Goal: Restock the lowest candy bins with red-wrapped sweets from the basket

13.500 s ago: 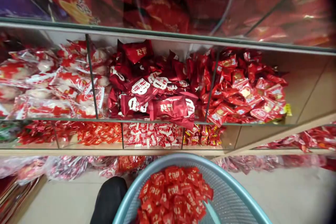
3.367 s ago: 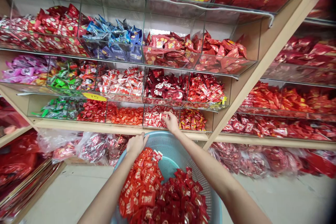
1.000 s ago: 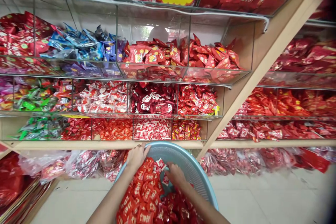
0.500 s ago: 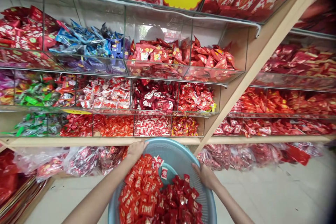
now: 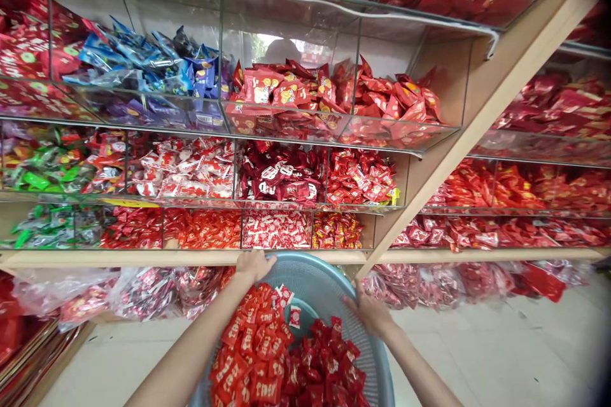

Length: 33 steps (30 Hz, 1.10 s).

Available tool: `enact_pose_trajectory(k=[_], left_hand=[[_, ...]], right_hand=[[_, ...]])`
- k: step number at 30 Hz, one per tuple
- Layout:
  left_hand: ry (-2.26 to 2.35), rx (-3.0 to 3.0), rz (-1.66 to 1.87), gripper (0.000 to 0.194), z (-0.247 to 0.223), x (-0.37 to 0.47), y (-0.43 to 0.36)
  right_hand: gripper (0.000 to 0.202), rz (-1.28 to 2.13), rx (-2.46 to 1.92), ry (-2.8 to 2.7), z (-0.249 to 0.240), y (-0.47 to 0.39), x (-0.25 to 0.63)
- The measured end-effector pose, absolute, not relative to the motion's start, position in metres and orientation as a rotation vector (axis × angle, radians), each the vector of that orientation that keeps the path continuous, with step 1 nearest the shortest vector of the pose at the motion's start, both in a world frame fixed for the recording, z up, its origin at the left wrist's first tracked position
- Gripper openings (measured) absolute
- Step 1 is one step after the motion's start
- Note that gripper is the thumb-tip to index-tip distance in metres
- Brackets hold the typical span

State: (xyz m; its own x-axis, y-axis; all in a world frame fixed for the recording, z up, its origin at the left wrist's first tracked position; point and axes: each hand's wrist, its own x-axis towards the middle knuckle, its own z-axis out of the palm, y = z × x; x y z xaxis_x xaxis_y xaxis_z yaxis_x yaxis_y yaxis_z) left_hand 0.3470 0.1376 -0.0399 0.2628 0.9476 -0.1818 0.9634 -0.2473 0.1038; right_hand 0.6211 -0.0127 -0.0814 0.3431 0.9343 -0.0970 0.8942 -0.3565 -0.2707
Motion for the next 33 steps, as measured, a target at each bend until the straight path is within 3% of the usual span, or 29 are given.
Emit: enact_pose_trajectory(k=[2,8,11,15,20,33], left_hand=[[1.771,2.339,-0.059,0.073,-0.044,0.352,0.137],[1.766,2.351,0.052,0.074,-0.055,0.350,0.134],[1.777,2.357,0.092,0.074,-0.057,0.350,0.134],[1.794,2.321,0.109,0.073,-0.057,0.352,0.133],[1.794,2.301,0.100,0.073,-0.055,0.352,0.132],[1.763,2.341,0.153,0.072,-0.063,0.348,0.135]], right_hand=[[0.043,0.117,-2.336,-1.829,-0.071,-0.004,0.600],[0.046,-0.088,-2.214,-2.089,-0.061,0.014,0.545],[0.042,0.211,-2.131,-2.253,-0.076,0.019,0.532],[0.056,0.628,-2.084,-2.375,-0.111,0.024,0.521],[0.038,0.551,-1.991,-2.366,-0.136,0.029,0.521],[0.040,0.564,-1.903,-2.380,-0.136,0.027,0.530]])
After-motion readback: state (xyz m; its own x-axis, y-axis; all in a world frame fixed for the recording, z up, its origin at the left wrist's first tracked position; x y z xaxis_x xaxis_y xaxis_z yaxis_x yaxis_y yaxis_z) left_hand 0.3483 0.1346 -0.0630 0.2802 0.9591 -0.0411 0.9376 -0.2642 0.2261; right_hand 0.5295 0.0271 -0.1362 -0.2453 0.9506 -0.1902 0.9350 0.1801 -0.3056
